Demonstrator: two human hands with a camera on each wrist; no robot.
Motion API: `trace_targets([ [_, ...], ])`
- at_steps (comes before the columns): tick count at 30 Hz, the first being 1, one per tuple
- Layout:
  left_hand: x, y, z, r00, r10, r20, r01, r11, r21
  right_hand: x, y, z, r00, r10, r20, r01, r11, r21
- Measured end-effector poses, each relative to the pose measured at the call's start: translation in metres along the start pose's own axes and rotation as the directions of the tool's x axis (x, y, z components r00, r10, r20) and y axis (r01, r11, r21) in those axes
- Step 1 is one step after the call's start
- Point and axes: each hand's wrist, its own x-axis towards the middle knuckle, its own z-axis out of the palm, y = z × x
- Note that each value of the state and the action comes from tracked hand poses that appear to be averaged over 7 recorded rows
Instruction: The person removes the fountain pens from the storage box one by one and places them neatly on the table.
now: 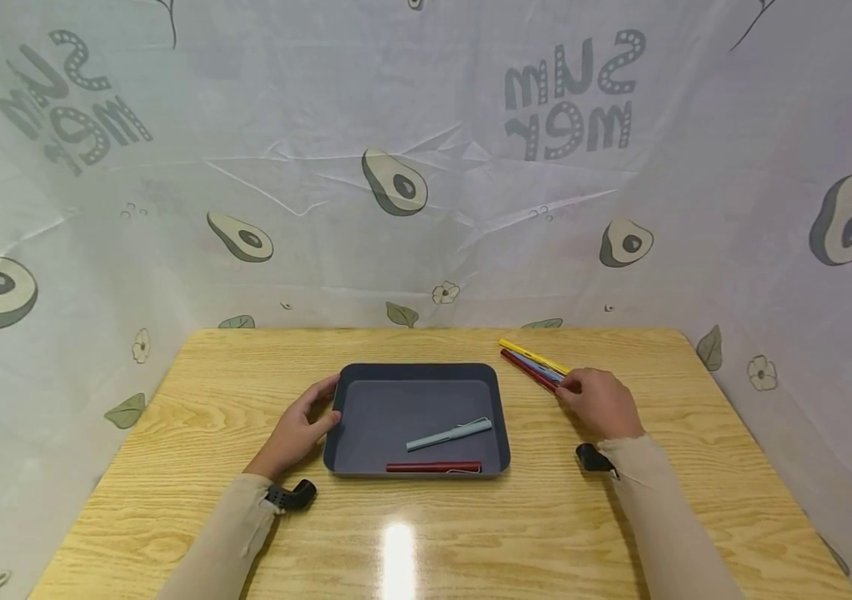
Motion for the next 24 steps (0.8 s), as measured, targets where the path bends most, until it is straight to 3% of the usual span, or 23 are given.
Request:
trace_targets([
  [11, -0.008, 0.003, -0.003, 1.0, -0.016, 0.018, 0.016, 1.0, -0.004, -0.018, -0.01, -0.012, 0.999, 0.002, -0.049, 0.001, 0.999, 0.047],
  [16, -0.01, 0.004, -0.004, 0.999, -0.024, 0.022, 0.024, 1.0, -0.005, -0.024, -0.025, -0.014, 0.995, -0.022, -0.095, 0.028, 0.997, 0.066],
  [24, -0.01, 0.002, -0.005, 0.999, -0.012, 0.033, 0.012, 1.0, 0.002, -0.024, -0.053, -0.017, 0.994, -0.029, -0.101, 0.041, 0.993, 0.114],
])
